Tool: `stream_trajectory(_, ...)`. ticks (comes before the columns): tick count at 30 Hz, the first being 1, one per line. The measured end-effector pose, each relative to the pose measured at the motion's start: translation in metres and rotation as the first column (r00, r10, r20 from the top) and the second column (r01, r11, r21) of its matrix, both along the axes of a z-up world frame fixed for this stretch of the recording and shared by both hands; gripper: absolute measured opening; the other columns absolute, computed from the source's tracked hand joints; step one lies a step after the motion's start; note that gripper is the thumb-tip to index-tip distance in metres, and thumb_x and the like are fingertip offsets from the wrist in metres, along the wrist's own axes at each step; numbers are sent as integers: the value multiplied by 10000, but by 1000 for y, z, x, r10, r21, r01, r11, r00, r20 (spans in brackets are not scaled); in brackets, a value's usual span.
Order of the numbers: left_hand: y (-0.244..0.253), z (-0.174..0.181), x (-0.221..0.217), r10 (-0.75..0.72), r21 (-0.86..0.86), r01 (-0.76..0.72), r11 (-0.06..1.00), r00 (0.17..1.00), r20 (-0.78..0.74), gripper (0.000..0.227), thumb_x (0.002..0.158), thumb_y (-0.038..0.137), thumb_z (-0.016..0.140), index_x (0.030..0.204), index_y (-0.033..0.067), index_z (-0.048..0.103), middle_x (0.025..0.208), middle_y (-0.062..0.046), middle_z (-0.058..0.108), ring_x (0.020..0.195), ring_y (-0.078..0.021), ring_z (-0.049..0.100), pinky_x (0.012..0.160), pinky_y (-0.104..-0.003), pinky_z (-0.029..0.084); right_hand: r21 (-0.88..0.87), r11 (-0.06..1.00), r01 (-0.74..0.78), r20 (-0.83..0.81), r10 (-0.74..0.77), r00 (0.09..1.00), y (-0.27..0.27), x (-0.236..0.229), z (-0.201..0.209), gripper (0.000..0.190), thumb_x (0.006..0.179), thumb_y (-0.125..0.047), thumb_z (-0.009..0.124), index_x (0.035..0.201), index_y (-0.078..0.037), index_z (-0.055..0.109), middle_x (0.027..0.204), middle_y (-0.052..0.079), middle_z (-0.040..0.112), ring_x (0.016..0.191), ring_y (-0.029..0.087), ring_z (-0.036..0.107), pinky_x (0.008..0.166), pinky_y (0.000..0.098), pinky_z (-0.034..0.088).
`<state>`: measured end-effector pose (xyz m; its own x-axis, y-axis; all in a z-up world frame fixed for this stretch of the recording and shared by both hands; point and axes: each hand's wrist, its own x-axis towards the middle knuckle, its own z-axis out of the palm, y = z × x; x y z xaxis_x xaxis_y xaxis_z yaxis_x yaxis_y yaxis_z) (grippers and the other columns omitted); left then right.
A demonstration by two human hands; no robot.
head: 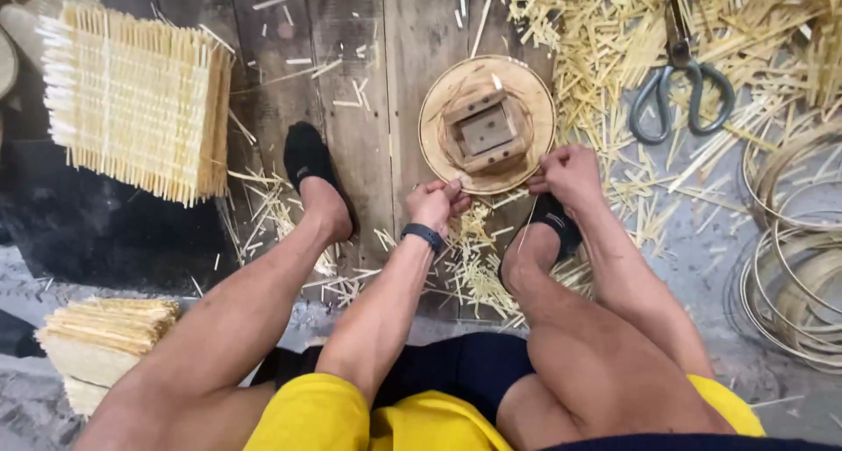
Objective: The recorder uses a wooden mold and shears to trim and shape woven bamboo bases for furniture or baskets.
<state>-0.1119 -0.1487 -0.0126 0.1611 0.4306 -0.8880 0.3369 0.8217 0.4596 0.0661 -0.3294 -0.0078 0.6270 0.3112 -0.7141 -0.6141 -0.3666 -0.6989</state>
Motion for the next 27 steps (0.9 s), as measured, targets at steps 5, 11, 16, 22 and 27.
stream_trajectory(5,32,48,22,-30,-26,34,999,993,116,292,872,7,729,1119,26,573,961,-142,707,757,-229,706,614,-334,616,-185,966,-180,300,229,926,19,21,66,492,909,-185,760,1230,130,560,1060,259,641,963,349,670,795,429,565)
stream_trajectory(11,74,134,67,-671,749,546,376,717,-186,276,912,166,764,1088,2,627,1069,-186,705,950,-251,734,772,-382,638,-266,860,-435,871,408,273,69,42,166,1182,578,-433,975,1476,-9,333,1339,233,461,1265,392,490,1094,506,443)
stream_trajectory(16,69,153,111,-698,765,319,560,678,229,579,955,400,660,1386,25,567,1226,-204,687,1070,-232,700,816,-374,657,-277,889,-364,880,387,275,89,31,164,1035,612,-313,932,1447,-17,398,1312,212,512,1240,392,527,1086,479,476)
stream_trajectory(22,78,126,134,-669,809,404,427,743,-18,579,1052,503,432,1431,113,633,1058,-156,795,959,-219,781,772,-342,638,-282,939,-199,897,331,291,99,29,151,981,669,-307,953,1412,45,418,1310,230,525,1236,404,548,1086,477,477)
stream_trajectory(27,88,139,143,-640,879,234,416,762,100,575,1073,533,469,1339,70,683,1122,-180,792,1029,-225,776,824,-369,653,-301,920,-251,874,371,313,96,35,153,1017,632,-335,967,1381,65,408,1256,243,537,1185,393,577,1034,456,510)
